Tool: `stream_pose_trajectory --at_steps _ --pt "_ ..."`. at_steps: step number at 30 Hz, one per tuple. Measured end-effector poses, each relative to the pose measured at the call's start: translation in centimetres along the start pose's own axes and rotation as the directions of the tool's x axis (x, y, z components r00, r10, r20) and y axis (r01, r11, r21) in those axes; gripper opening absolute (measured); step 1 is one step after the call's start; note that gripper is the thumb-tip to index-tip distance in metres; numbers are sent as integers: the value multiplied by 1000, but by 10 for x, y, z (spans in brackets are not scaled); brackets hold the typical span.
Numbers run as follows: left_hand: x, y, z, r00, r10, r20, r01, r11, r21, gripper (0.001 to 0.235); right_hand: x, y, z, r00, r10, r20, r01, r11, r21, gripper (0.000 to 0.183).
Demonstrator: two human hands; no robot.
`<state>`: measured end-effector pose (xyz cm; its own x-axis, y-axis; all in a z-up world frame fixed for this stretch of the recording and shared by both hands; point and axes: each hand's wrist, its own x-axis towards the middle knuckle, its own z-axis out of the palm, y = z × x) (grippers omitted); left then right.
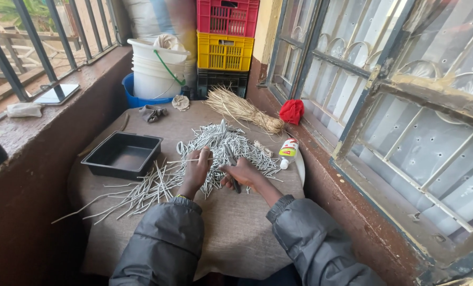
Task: Cutting long metal wires into smaller segments using a pair of wire cutters
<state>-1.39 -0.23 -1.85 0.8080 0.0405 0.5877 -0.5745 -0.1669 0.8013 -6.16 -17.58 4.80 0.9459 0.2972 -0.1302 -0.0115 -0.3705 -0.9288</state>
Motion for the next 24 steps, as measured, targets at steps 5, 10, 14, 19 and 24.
stream_pose_trajectory --at_steps 5,10,14,19,24 --pt "5 -2 2 1000 -12 -12 12 1000 7 57 12 8 1 999 6 -39 -4 1000 30 40" --pt "10 13 -1 1000 -7 -13 8 1000 24 56 18 12 5 991 -17 -130 11 999 -46 37" --pt "10 4 2 1000 -4 9 4 1000 -9 57 30 22 10 970 -67 -234 28 986 -165 36" --pt "11 -5 1 1000 -5 23 6 999 -35 61 26 14 11 968 -78 -239 33 982 -183 34" --pt "6 -15 2 999 -32 31 34 999 -34 62 18 20 10 980 -112 -163 109 994 -30 28"
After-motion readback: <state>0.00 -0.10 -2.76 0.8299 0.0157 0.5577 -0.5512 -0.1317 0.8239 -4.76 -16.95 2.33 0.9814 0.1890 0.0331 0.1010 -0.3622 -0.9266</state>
